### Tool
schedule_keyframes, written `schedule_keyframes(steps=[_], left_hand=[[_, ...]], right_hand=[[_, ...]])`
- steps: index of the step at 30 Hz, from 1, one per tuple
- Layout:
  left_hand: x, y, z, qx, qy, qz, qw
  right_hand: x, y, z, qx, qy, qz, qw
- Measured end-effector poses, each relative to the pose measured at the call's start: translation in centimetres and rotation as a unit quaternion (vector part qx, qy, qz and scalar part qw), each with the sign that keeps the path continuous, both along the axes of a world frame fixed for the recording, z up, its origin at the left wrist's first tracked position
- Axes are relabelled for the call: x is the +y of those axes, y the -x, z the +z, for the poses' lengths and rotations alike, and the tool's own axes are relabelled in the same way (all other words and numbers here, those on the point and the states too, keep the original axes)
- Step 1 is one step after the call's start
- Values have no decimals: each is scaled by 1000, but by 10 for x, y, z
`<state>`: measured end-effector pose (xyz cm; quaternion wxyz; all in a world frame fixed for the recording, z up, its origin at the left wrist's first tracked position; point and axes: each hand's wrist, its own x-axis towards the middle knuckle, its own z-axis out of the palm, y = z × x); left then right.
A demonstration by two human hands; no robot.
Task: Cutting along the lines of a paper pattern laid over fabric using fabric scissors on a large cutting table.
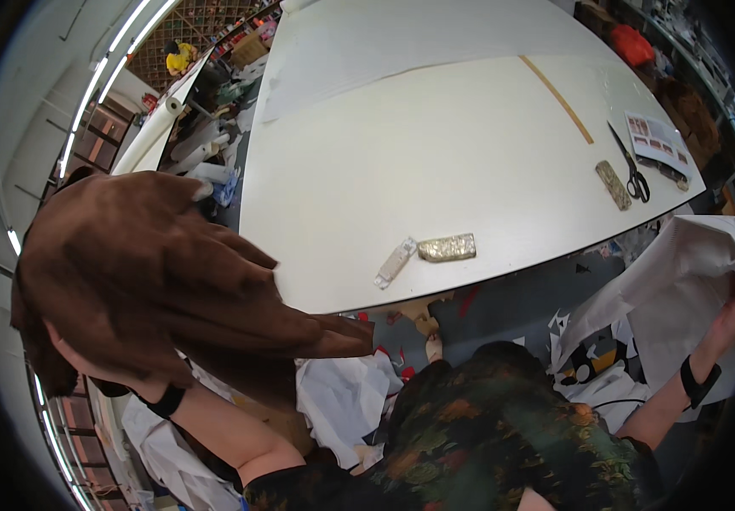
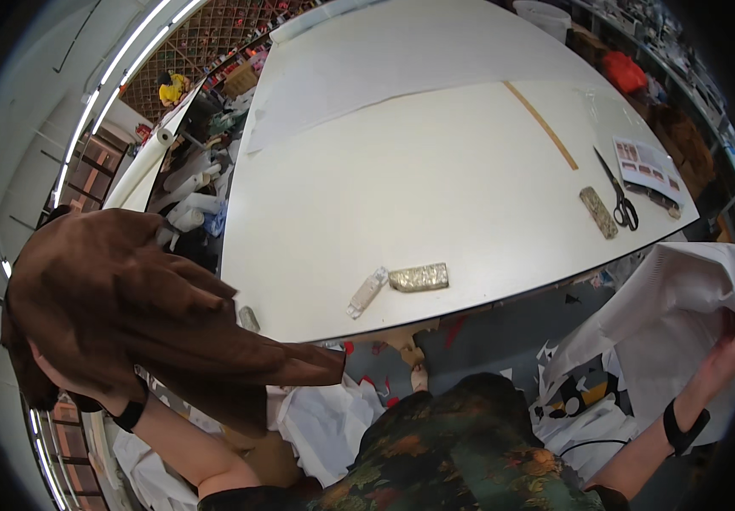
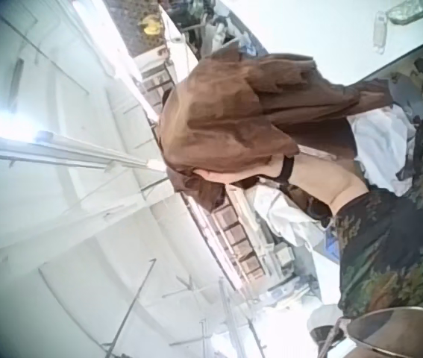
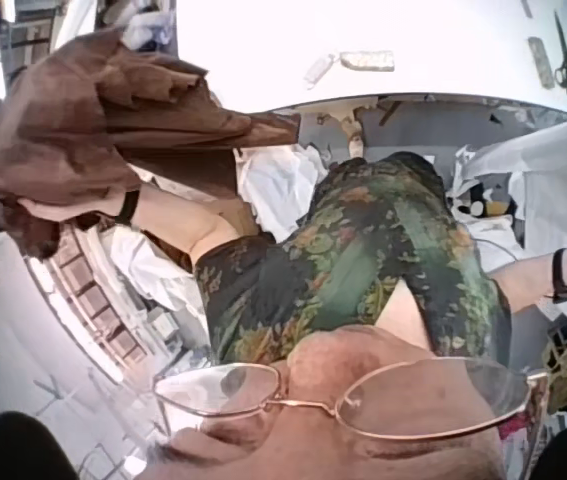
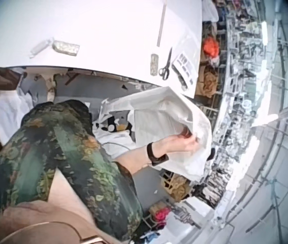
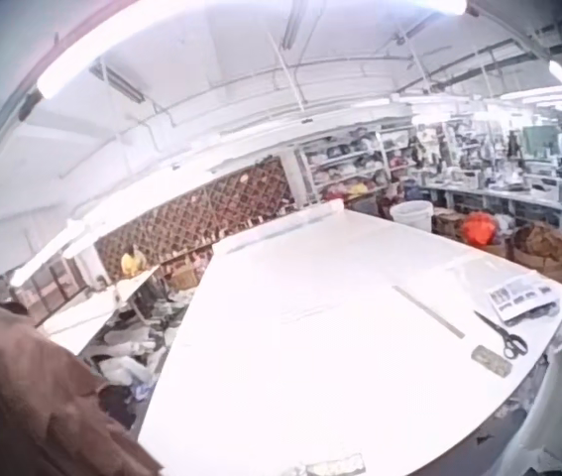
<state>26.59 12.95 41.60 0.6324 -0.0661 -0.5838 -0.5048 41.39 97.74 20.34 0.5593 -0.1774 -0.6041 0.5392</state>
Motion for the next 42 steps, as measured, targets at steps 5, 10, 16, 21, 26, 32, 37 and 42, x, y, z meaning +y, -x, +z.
schedule_keyframes(steps=[5,10,16,21,26,32,37,42], left_hand=[[-63,36,-64,-69,104,142,982],[-72,88,-204,-229,-216,-219,924],[-148,141,-361,-691,-40,-218,688],[-138,157,-329,-744,416,135,505],[11,204,-212,-479,522,33,705],[263,205,-228,-356,304,-502,727],[352,217,-287,-432,134,-447,772],[391,270,-212,-434,-2,-276,858]], right_hand=[[-129,85,23,33,-17,7,999],[-222,73,15,67,-12,-104,992],[-263,54,19,107,13,-178,978],[-280,57,29,131,74,-181,972],[-279,128,34,40,6,-133,990],[-293,279,39,-19,-98,161,982],[-304,330,28,8,-131,362,923],[-273,360,30,35,-311,249,917]])
